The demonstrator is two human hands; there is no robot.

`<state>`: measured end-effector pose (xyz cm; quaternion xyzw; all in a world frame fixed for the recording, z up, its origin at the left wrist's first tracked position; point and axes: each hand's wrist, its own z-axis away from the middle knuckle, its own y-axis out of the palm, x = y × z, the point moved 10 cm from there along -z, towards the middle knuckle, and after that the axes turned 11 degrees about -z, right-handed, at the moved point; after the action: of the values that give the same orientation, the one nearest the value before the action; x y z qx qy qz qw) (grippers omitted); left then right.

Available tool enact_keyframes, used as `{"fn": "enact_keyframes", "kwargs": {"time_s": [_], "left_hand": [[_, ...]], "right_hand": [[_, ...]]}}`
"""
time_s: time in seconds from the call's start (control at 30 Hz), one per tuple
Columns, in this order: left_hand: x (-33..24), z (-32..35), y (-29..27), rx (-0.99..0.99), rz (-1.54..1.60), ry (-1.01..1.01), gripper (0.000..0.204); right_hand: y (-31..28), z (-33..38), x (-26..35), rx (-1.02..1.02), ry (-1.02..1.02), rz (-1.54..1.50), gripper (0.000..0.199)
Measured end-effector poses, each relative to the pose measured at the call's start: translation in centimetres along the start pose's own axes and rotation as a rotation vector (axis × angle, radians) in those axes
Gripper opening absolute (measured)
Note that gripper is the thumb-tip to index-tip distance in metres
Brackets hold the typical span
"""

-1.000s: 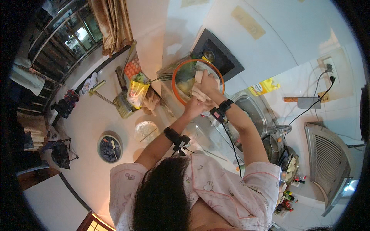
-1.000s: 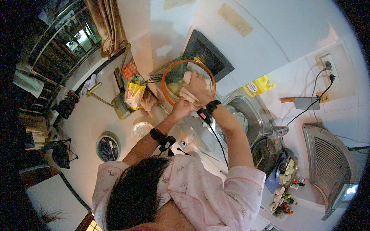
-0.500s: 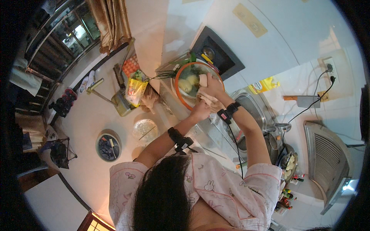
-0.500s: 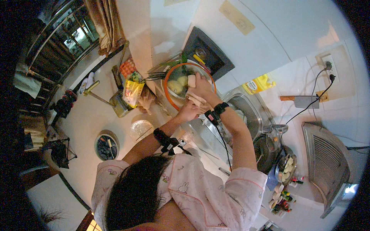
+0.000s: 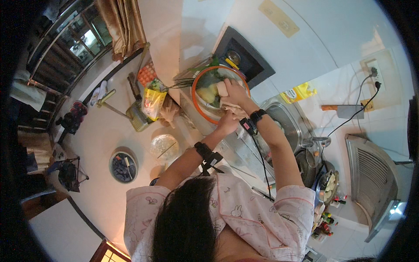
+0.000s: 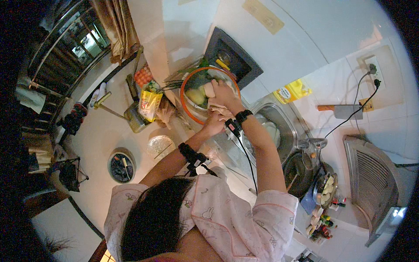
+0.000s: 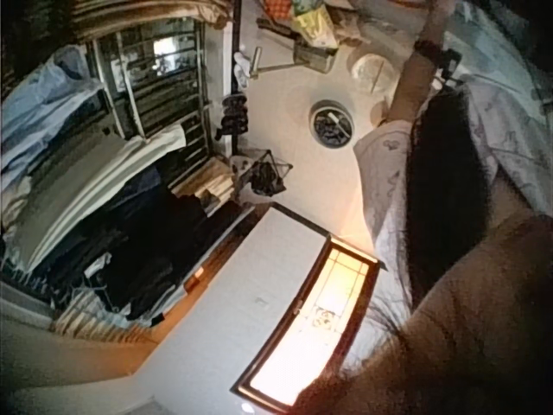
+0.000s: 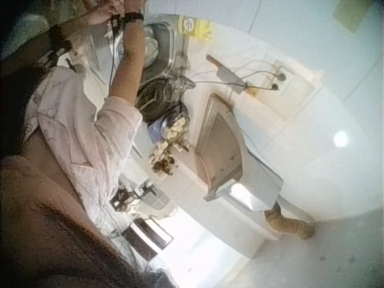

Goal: The person scrubs a garment in a basin of water on the floor, washes their hands with soap at a kitchen sink, and uses a cloth to lift a lid from a pot on a stove containing buns.

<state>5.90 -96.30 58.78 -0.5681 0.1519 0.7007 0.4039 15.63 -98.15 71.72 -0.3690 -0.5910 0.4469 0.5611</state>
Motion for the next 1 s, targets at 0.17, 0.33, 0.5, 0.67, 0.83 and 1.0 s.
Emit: {"fn": "enact_keyframes", "kwargs": {"time_s": [0.17, 0.33, 0.5, 0.67, 0.83, 1.0], "left_hand": [[0.9, -0.5, 0.1, -0.011, 0.12, 0.005, 0.029], [-1.6, 1.5, -1.4, -0.006, 0.111, -0.05, 0.028], [-0.9, 0.8, -1.9, -0.09, 0.145, 0.013, 0.024], [-1.0, 1.6, -0.9, -0.048, 0.043, -0.027, 0.024], [-0.3, 1.3, 0.5, 0.111, 0.02, -0.05, 0.026], [-0.1, 1.1, 1.4, 0.009, -0.016, -0.011, 0.027]], "right_hand": [[-0.1, 0.0, 0.1, -0.036, 0.013, -0.077, 0.062], [0.0, 0.5, -0.7, -0.086, -0.038, -0.069, 0.061], [-0.5, 0.5, -0.2, -0.075, -0.027, -0.084, 0.061], [-1.0, 2.2, -0.3, -0.154, -0.093, -0.102, 0.063], [-0.2, 3.4, 0.1, -0.086, -0.054, -0.122, 0.063], [-0.7, 4.0, 0.0, -0.095, -0.033, -0.145, 0.063]]}}
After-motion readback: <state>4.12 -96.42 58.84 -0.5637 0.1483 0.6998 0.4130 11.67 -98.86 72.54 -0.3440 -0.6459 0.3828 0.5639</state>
